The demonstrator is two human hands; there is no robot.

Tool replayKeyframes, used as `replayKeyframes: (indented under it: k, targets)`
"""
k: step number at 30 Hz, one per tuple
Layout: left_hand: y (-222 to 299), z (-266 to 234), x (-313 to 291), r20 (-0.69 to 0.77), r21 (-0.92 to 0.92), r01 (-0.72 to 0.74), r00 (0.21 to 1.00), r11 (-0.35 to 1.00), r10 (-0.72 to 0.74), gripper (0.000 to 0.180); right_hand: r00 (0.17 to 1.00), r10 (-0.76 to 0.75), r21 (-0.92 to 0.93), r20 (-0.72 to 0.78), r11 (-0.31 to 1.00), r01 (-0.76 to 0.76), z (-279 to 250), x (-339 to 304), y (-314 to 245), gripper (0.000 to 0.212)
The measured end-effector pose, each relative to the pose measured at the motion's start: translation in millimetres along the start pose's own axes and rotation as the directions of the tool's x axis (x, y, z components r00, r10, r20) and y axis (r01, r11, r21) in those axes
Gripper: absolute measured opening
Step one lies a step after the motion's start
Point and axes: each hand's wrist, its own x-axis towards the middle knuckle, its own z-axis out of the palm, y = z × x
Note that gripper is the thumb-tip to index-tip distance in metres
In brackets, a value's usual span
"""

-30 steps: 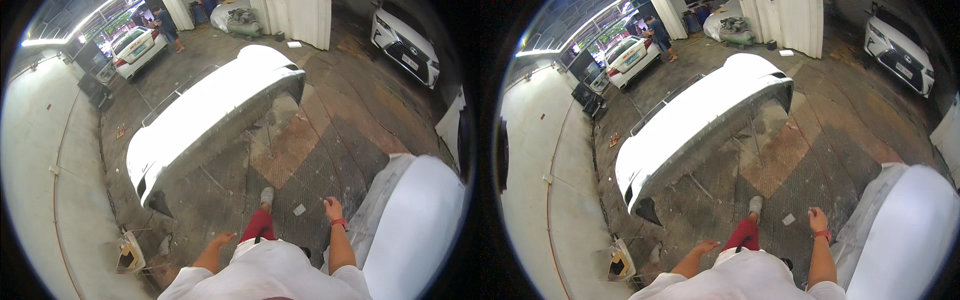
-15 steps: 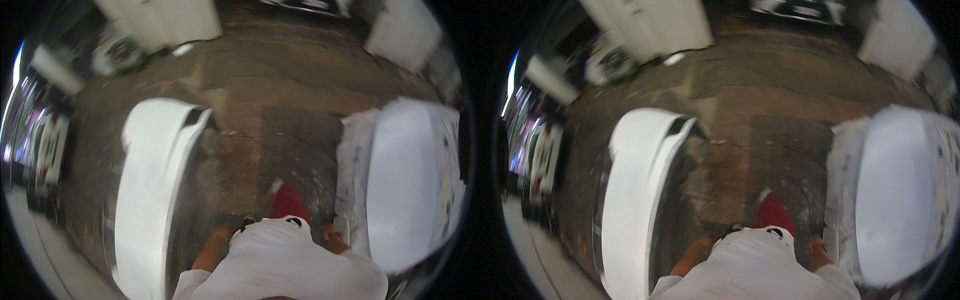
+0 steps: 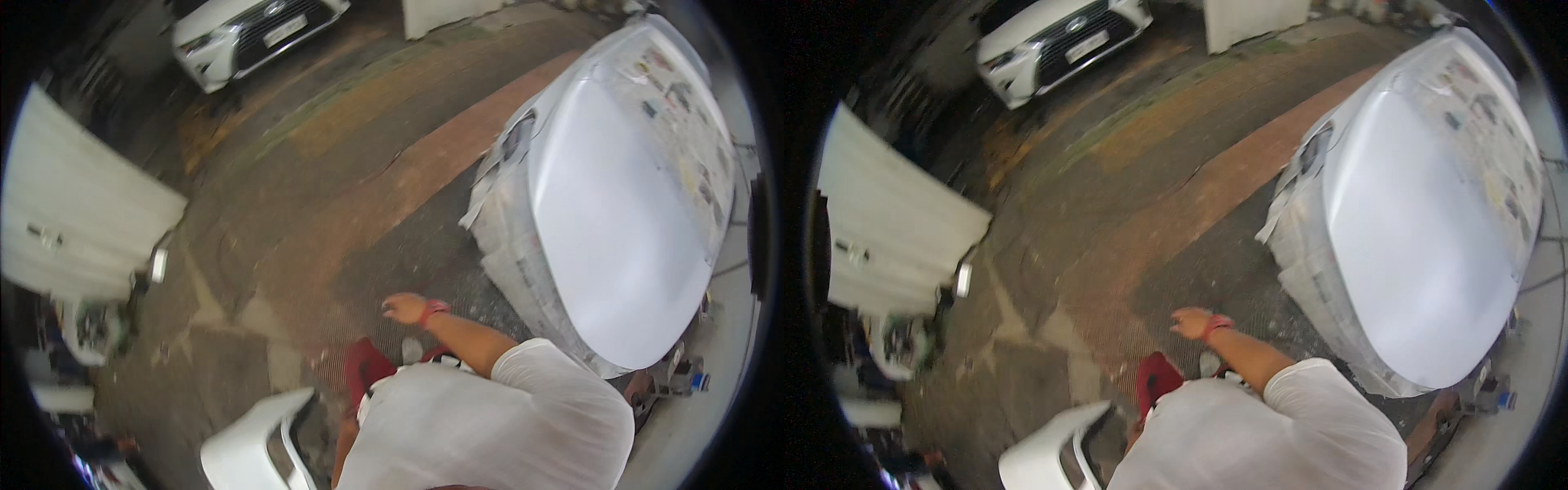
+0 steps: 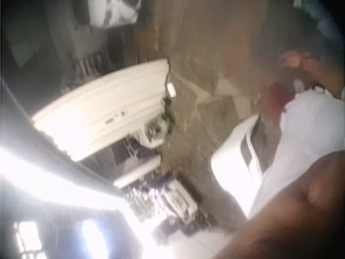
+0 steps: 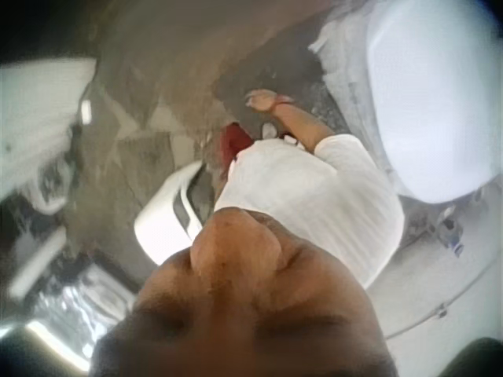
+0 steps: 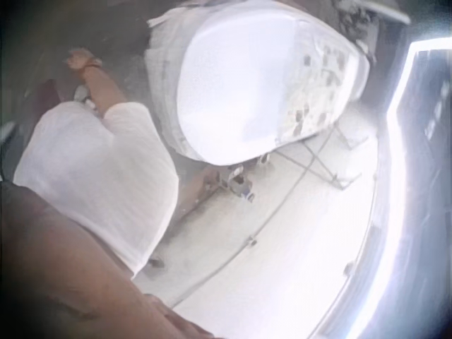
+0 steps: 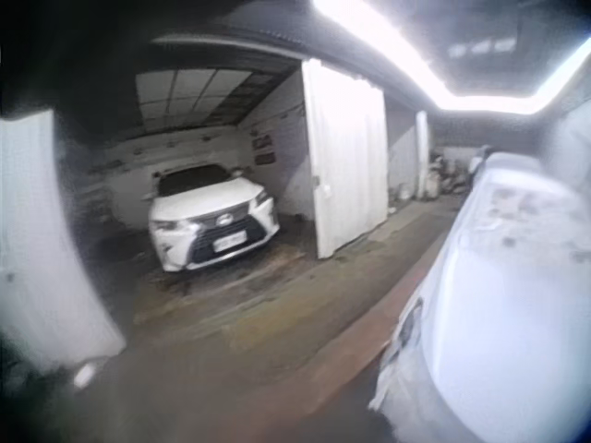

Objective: The person mixes a gray substance in a small container using a stick, then walks to a cluttered area to pick up a sanding block. They return to a white car bumper and sand its surface with the block, moving across different areas of the bumper.

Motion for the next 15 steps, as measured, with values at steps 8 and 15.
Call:
replayKeyframes:
  k: [8,15]
  targets:
    - [284.0,-88.4,172.0,0.086,0.212,0.043,0.994,0.976,-0.062,0.062,0.975,0.012,0.014,-0.222,1.000,-0.009,-189.2,222.0,14.4,0.050]
    - [573.5,-232.1,302.9,0.233,0.689,-0.190,0.972,0.700,0.034,0.064,0.404,0.900,-0.063,0.164,0.419,-0.906,-256.3,171.6,170.3,0.047]
